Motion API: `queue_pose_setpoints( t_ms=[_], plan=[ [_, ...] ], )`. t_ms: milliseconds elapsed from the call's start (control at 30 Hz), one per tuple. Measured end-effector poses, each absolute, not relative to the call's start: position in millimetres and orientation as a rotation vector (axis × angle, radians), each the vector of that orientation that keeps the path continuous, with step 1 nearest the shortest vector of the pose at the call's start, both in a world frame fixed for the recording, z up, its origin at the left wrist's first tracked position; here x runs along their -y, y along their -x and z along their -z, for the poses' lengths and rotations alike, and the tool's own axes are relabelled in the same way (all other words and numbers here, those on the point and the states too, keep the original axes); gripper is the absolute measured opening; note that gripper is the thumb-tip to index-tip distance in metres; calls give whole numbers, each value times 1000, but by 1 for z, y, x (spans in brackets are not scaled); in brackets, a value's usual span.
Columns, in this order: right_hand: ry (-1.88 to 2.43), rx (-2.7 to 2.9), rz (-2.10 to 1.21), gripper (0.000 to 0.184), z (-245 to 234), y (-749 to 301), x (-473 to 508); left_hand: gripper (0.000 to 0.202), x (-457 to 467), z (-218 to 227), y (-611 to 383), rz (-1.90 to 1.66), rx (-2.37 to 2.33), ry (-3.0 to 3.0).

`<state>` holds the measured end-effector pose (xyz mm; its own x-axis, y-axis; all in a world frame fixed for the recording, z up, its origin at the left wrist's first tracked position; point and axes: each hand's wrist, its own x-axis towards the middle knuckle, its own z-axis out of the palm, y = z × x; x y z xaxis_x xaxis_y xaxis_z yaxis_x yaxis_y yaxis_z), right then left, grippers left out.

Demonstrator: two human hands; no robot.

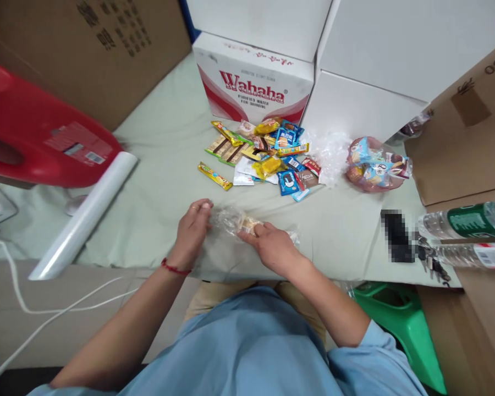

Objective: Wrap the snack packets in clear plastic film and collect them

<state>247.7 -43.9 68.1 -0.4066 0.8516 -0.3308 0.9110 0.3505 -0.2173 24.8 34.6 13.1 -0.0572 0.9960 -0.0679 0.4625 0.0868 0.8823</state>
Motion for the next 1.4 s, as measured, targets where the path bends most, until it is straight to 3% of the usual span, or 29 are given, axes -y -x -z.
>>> queue_pose_setpoints(
  t_ms=[167,300,400,567,733,867,967,1067,1200,1300,1400],
  plan=[
    [-1620,-2429,583,51,-81,-243,37,61,-38,-33,-44,-549,-1691,-1707],
    [-1614,-2435,586,48,-80,-242,36,16,-27,-37,-53,-512,-1583,-1717],
    [-1617,-2500,603,43,-69,-242,36,7,-10,-42,-63,-789,-1435,-1611],
    [-1572,-2682,701,35,-62,-249,50,24,15,-52,-82,-813,-1128,-1885],
    [-1559,-2813,1012,54,-81,-274,87,32,31,-44,-80,-685,-1074,-2303],
    [-1959,-2699,1250,33,-72,-294,110,50,47,-29,-74,-534,-1114,-2566],
    [-2693,-2360,922,36,-52,-303,114,62,55,-20,-73,-491,-1122,-2666],
    [-2783,-2210,616,42,-39,-305,114,66,57,-15,-74,-502,-1138,-2676],
    [-2540,-2315,885,15,-52,-304,112,64,56,-12,-75,-532,-1149,-2648],
    [-2618,-2190,1084,15,-74,-300,101,63,57,-10,-75,-524,-1150,-2639],
    [-2649,-2214,994,12,-87,-286,77,62,58,-7,-76,-518,-1161,-2660]
  ],
)
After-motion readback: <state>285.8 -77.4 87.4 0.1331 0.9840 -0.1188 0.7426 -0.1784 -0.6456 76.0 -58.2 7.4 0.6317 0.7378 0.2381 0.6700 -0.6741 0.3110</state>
